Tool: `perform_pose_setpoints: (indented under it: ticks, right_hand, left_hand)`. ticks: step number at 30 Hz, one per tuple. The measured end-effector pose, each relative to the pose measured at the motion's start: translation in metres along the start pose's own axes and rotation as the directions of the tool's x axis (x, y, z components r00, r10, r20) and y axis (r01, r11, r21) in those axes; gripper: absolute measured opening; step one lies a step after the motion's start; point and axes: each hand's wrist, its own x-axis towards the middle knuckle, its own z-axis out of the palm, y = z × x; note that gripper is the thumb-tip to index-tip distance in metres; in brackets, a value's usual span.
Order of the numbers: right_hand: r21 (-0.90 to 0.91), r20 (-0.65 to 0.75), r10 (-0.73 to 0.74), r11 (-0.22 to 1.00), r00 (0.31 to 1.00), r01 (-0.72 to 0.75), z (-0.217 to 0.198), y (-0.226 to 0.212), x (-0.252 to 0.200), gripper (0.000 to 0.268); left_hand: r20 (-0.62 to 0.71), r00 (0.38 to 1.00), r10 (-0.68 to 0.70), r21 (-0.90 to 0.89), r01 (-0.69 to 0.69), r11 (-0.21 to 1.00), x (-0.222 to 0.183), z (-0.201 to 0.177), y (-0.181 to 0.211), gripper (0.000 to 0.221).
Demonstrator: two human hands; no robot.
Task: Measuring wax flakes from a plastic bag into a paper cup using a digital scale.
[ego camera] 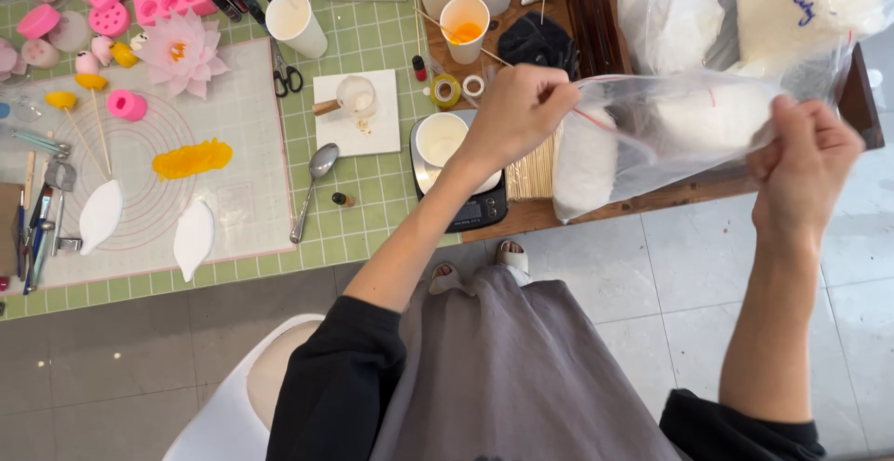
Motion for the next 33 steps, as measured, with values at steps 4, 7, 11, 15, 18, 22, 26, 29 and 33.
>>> perform_pose_setpoints:
  ticks: [4, 7, 11, 15, 18, 22, 26, 29, 33]
  right_hand:
    - [0.027, 0.074, 0.145, 0.989, 0.987, -0.147, 0.021, -0.005, -0.006, 0.031]
    - [0.135, 0.145, 0.215, 0.963, 0.966, -0.234, 0.014, 0.01, -0.008, 0.029]
    - [0.219, 0.22, 0.174, 0.95, 0.96, -0.223, 0.027, 0.017, -0.013, 0.033]
    - [0.291, 0.25, 0.082, 0.944, 0.965, -0.156, 0.062, -0.009, -0.023, 0.034]
    - [0.325, 0.273, 0.006, 0.941, 0.962, -0.098, 0.078, -0.036, -0.033, 0.037]
    - [0.348, 0.292, -0.061, 0.937, 0.955, -0.046, 0.106, -0.075, -0.053, 0.03]
    - [0.442, 0.395, -0.105, 0.893, 0.913, -0.089, 0.113, -0.087, -0.059, 0.029]
    - [0.48, 0.494, -0.185, 0.873, 0.85, -0.089, 0.111, -0.105, -0.036, 0.031]
    - [0.406, 0.474, -0.312, 0.907, 0.823, 0.11, 0.088, -0.085, -0.014, 0.045]
  left_hand:
    - [0.028, 0.996, -0.089, -0.536, 0.091, 0.84, -0.033, 0.032, -0.012, 0.032]
    - [-0.245, 0.937, -0.248, -0.401, 0.134, 0.906, -0.095, 0.082, -0.035, 0.035]
    - [-0.061, 0.905, -0.421, -0.163, 0.407, 0.899, -0.142, 0.167, -0.09, 0.117]
    - [-0.233, 0.925, -0.3, -0.036, 0.3, 0.953, -0.126, 0.202, -0.112, 0.146]
    - [-0.144, 0.934, -0.326, -0.287, 0.276, 0.917, -0.107, 0.184, -0.094, 0.153]
    - [-0.219, 0.97, -0.109, -0.375, 0.02, 0.927, -0.089, 0.141, -0.057, 0.145]
    - [-0.082, 0.993, -0.081, -0.5, 0.029, 0.865, -0.086, 0.12, -0.064, 0.107]
    - [-0.041, 0.995, -0.09, -0.593, 0.049, 0.804, -0.098, 0.078, -0.067, 0.087]
    - [-0.077, 0.991, -0.109, -0.316, 0.079, 0.945, -0.136, 0.01, -0.096, 0.085]
